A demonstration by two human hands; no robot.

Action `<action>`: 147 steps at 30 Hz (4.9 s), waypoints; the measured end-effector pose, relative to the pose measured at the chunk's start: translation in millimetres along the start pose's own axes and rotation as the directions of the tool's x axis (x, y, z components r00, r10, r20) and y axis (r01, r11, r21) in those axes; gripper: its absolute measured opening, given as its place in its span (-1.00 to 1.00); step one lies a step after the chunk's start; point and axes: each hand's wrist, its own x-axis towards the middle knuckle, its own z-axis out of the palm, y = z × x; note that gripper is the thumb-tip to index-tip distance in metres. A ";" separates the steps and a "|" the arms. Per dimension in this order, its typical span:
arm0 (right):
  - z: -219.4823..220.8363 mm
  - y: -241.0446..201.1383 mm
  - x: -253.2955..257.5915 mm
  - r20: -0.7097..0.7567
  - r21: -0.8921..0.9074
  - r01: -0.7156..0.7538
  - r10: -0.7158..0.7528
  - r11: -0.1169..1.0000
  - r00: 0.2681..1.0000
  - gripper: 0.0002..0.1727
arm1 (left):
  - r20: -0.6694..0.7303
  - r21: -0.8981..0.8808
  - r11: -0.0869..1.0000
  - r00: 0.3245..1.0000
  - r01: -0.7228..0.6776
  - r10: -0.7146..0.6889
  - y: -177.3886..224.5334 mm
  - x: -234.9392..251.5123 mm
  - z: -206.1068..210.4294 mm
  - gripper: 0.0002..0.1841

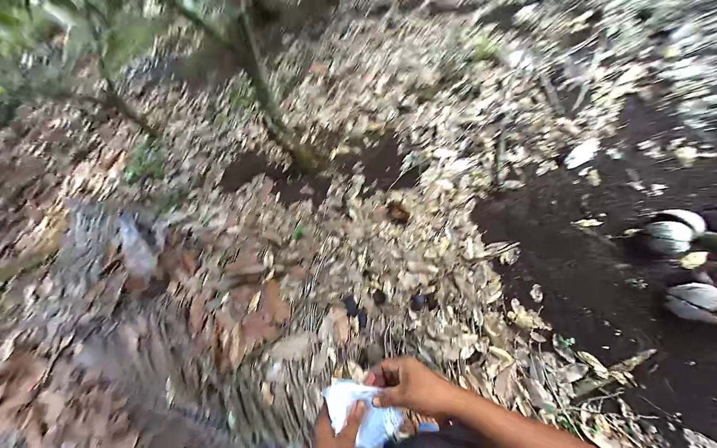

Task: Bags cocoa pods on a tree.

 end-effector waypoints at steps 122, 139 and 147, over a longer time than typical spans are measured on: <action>-46.9 -575.7 1237.5 0.550 -0.166 0.926 -0.748 0.339 0.373 -0.45 | -0.549 -0.283 0.262 0.380 -0.923 0.745 311.2 1138.9 -562.6 -0.62; -60.8 -585.0 1235.0 0.316 -0.522 0.851 -0.914 0.058 0.256 -0.75 | -0.581 -0.351 0.407 0.537 -0.843 0.612 315.2 1112.9 -550.8 -0.54; -102.4 -601.9 1230.6 0.326 -0.274 0.883 -0.827 0.382 0.459 -0.83 | -0.612 -0.369 0.419 0.556 -0.830 0.563 340.2 1129.8 -531.1 -0.60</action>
